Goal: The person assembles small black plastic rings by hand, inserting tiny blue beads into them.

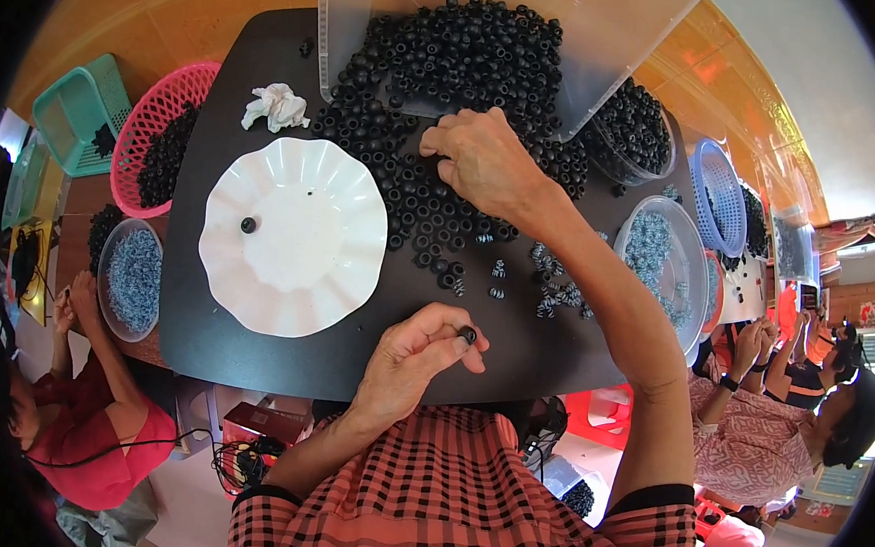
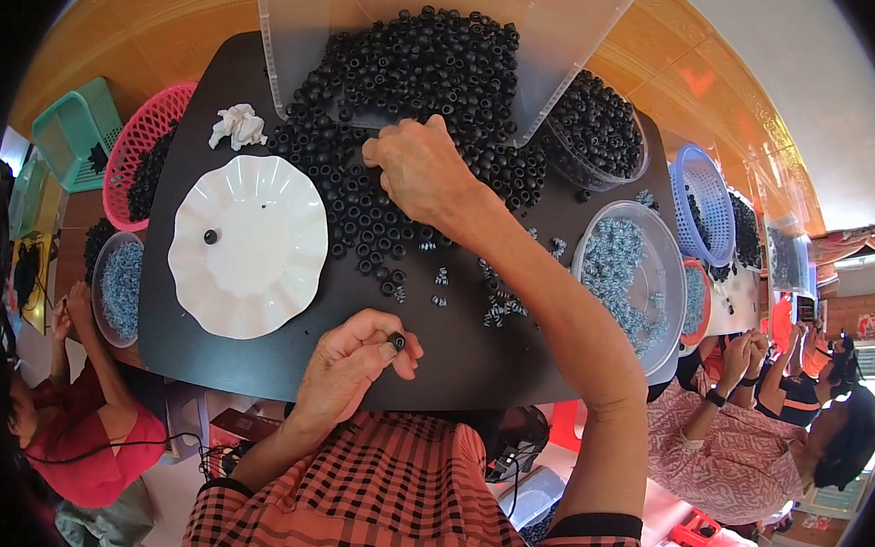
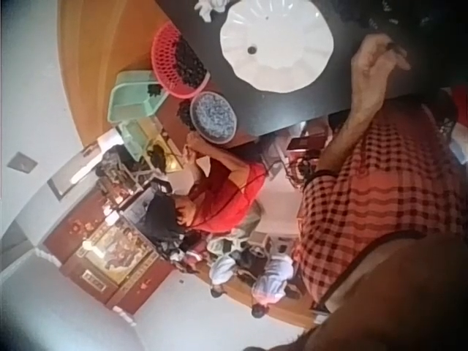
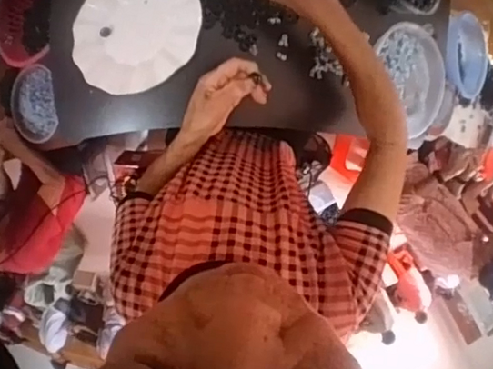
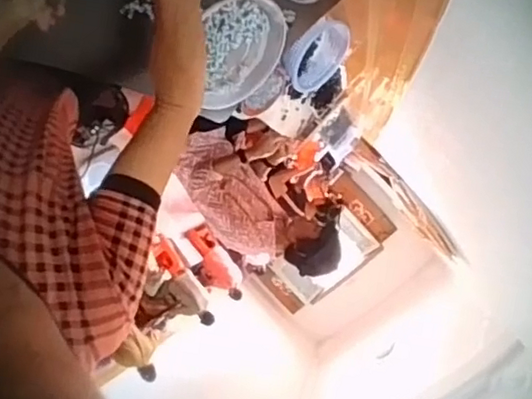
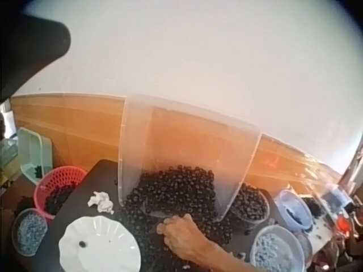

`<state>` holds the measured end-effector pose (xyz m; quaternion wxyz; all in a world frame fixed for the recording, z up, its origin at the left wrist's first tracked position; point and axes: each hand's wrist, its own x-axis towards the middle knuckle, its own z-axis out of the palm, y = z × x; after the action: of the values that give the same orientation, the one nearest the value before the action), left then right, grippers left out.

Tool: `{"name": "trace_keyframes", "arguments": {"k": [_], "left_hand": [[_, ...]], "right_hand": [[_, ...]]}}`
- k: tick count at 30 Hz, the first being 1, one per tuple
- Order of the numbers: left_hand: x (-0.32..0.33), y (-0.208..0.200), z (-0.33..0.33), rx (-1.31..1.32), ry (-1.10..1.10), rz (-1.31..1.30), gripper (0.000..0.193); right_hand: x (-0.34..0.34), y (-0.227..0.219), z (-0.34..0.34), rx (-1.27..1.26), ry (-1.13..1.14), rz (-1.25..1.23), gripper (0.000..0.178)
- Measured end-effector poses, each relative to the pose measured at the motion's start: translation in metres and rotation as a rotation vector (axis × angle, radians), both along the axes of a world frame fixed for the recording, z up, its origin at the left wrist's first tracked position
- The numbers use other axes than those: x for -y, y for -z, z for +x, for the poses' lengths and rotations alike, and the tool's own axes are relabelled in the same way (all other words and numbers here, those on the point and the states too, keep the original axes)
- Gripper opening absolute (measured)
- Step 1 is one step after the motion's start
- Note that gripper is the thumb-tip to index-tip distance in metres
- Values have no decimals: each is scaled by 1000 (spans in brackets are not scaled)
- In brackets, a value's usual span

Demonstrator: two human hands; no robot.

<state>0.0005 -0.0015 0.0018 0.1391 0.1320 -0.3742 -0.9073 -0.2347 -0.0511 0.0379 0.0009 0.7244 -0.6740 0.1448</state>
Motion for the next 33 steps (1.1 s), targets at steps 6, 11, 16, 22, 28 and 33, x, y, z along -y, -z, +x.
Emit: {"name": "trace_keyframes", "arguments": {"k": [6, 11, 16, 22, 28, 33], "left_hand": [[-2, 2, 0, -29, -29, 27, 17], [-2, 4, 0, -39, -60, 25, 17], [-1, 2, -2, -56, -76, 52, 18], [-2, -9, -6, 8, -113, 21, 18], [-3, -9, -16, 16, -141, 18, 18], [0, -6, -18, 11, -168, -1, 19]], "right_hand": [[-11, -4, -1, 215, 1, -199, 17], [-50, -12, 11, 990, 251, -131, 19], [-91, -12, 30, 1383, 317, -5, 16], [-119, -12, 46, 1467, 334, 96, 11], [-130, -12, 49, 1570, 409, 147, 14], [-136, -9, 50, 1606, 294, 137, 17]]}}
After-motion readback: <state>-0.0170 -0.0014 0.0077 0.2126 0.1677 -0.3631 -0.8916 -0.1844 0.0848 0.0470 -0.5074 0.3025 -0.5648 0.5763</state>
